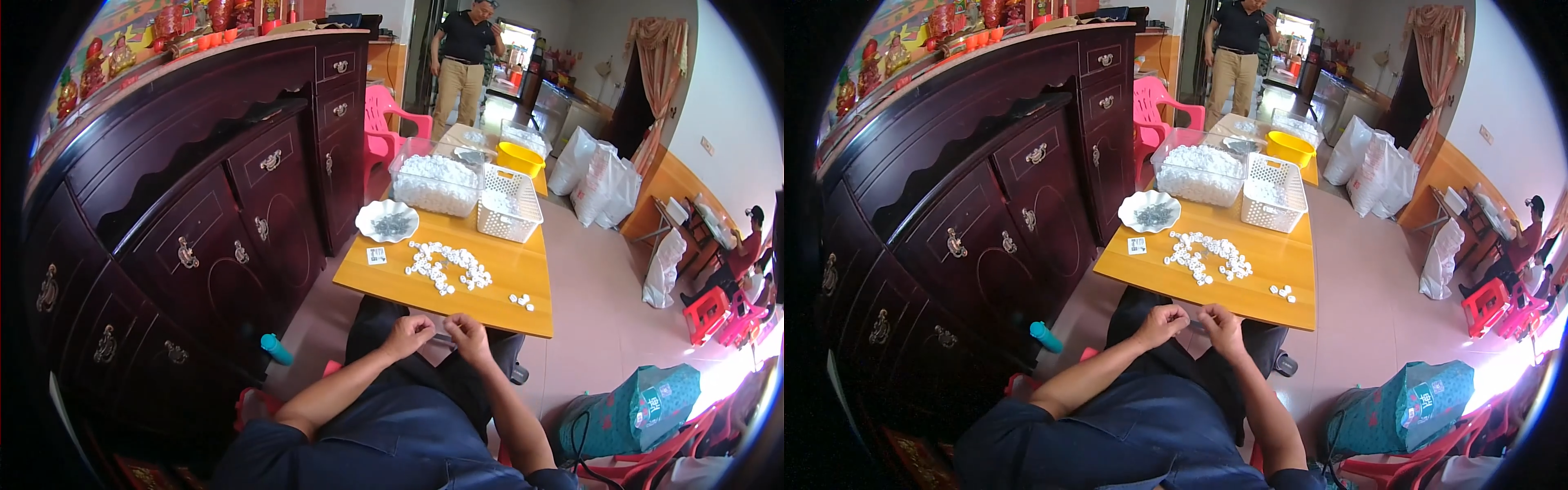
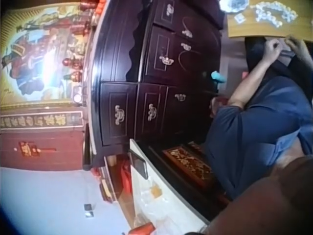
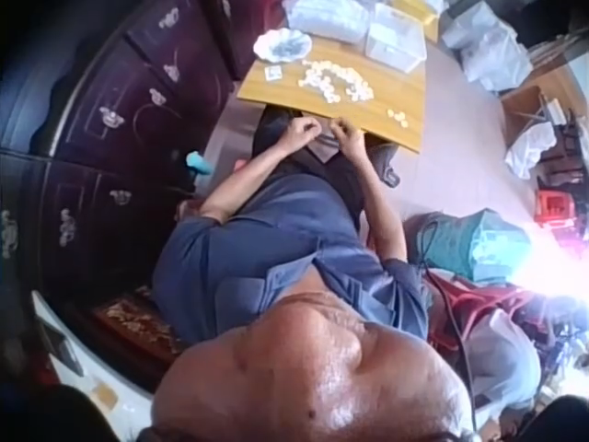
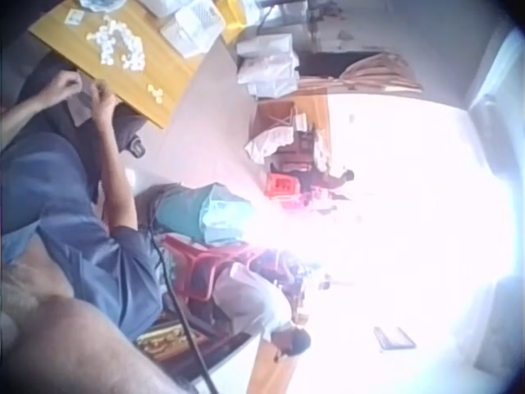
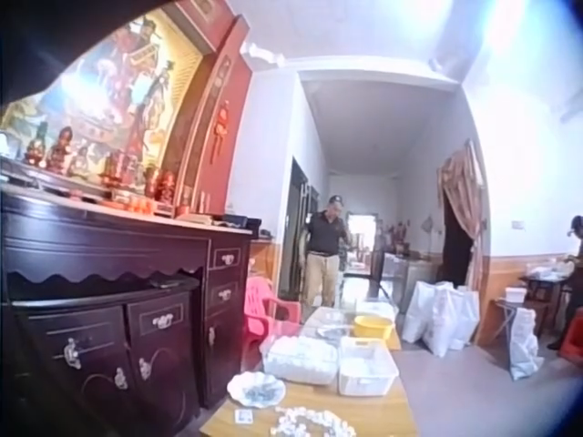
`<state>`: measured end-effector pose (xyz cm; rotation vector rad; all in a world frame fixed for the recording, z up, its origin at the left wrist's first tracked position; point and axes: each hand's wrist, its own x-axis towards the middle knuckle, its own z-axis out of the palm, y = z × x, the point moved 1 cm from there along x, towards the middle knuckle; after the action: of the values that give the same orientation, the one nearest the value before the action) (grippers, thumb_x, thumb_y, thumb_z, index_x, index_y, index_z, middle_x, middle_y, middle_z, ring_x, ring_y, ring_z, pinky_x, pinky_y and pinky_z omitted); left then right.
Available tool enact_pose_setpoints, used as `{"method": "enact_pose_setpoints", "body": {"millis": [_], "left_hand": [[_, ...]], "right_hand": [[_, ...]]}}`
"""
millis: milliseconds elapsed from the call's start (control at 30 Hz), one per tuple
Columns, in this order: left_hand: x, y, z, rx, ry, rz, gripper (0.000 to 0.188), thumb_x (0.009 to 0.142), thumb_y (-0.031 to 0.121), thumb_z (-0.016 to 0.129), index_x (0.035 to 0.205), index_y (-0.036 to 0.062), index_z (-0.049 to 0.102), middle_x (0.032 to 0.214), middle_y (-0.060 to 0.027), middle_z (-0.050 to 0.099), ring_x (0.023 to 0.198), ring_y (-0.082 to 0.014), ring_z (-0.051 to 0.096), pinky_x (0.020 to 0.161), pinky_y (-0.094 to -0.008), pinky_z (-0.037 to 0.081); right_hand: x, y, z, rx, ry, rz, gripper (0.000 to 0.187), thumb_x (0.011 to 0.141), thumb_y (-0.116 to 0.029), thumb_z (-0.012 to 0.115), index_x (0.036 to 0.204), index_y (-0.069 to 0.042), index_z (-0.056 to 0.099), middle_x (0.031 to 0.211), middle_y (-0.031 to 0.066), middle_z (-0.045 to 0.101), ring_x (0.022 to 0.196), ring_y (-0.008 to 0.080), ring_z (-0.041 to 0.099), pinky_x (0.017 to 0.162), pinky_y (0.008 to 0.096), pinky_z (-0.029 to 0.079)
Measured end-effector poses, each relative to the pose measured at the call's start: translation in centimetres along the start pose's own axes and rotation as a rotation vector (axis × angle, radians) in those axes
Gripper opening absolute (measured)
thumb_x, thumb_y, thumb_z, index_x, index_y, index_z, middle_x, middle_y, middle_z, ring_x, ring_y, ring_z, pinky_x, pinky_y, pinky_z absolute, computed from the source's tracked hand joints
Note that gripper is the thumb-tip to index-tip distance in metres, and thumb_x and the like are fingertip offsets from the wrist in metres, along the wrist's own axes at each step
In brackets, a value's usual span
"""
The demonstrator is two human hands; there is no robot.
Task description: Sorting and inspecting small white plastic components on a table.
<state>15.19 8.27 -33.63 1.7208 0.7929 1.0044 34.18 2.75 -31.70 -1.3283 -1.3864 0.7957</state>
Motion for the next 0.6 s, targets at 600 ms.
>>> {"method": "enact_pose_setpoints", "body": {"millis": [600], "left_hand": [[0.0,0.1,-0.7,-0.047,-0.228,-0.049,0.013,0.097,0.014,0.067,0.095,0.0019,0.071,0.08,0.001,0.067,0.069,-0.006,0.06,0.063,-0.0228,0.051]], "right_hand": [[-2.7,2.8,2.2,0.397,-0.042,0.152,0.014,0.096,-0.014,0.073,0.099,-0.004,0.065,0.081,-0.0016,0.065,0.068,0.0059,0.059,0.061,0.0222,0.049]]}}
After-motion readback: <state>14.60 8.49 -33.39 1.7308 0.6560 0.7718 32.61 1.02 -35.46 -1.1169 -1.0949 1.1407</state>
